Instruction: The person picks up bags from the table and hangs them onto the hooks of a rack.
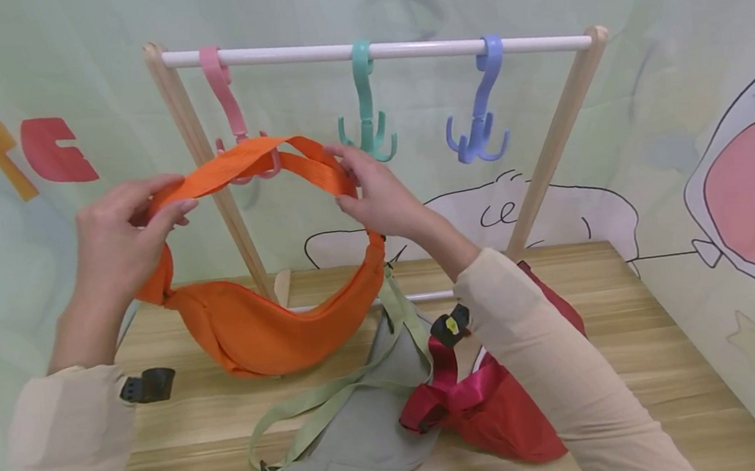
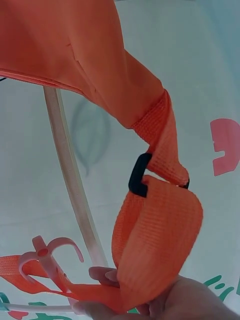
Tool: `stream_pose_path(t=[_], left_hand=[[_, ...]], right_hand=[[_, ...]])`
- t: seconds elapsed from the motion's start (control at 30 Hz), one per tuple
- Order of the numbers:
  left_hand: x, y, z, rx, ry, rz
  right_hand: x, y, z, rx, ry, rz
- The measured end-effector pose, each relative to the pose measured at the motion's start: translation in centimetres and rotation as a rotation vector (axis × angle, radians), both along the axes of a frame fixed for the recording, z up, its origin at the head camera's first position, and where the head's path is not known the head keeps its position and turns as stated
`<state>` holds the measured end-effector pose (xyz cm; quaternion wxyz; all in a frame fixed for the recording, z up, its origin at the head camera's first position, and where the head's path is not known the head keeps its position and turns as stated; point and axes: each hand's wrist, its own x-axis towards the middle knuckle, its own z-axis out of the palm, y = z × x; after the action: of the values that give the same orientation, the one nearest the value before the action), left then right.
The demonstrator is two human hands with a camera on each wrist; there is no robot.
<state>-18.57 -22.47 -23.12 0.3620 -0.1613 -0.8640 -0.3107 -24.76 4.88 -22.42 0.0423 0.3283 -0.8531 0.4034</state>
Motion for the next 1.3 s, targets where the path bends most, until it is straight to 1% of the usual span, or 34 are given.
stream_pose_path(t=[0.2,0.33,0.5,0.57,0.77,0.87,1.03,1.2,1.3], left_hand=[[0.13,-0.06,-0.07,-0.006,-0.024,0.007],[0.25,-0.05,-0.16,-0.005,-0.025,0.000],[0.33,0.02,-0.11,-0.025,-0.039,0.015],[0.32,0.07,-0.04,-0.026,-0.033,0.015],[0.17,0.37,0.17,0.010,0.014,-0.026],[0.10,0.57,0.30,0.016,0.011,-0.019],[0.05,0.73,0.40,0.036,-0.023,-0.040],[0.14,0.83,0.51,0.043,-0.046,-0.068],[0.20,0.93,0.62,0.057,-0.085,-0.079]], right_hand=[[0.02,0.13,-0.14,-0.013,0.003,0.016],[0.06,0.12,-0.11,0.001,-0.006,0.018],[0.09,0.17,-0.04,0.018,-0.001,0.022],[0.07,0.21,-0.03,0.021,0.006,0.027],[0.04,0.39,0.00,0.013,0.004,0.045],[0.05,0.45,0.01,0.023,-0.012,0.046],[0.06,0.56,-0.03,0.036,-0.044,0.044],[0.00,0.64,-0.11,0.042,-0.049,0.043],[-0.02,0.70,-0.16,0.043,-0.049,0.046]])
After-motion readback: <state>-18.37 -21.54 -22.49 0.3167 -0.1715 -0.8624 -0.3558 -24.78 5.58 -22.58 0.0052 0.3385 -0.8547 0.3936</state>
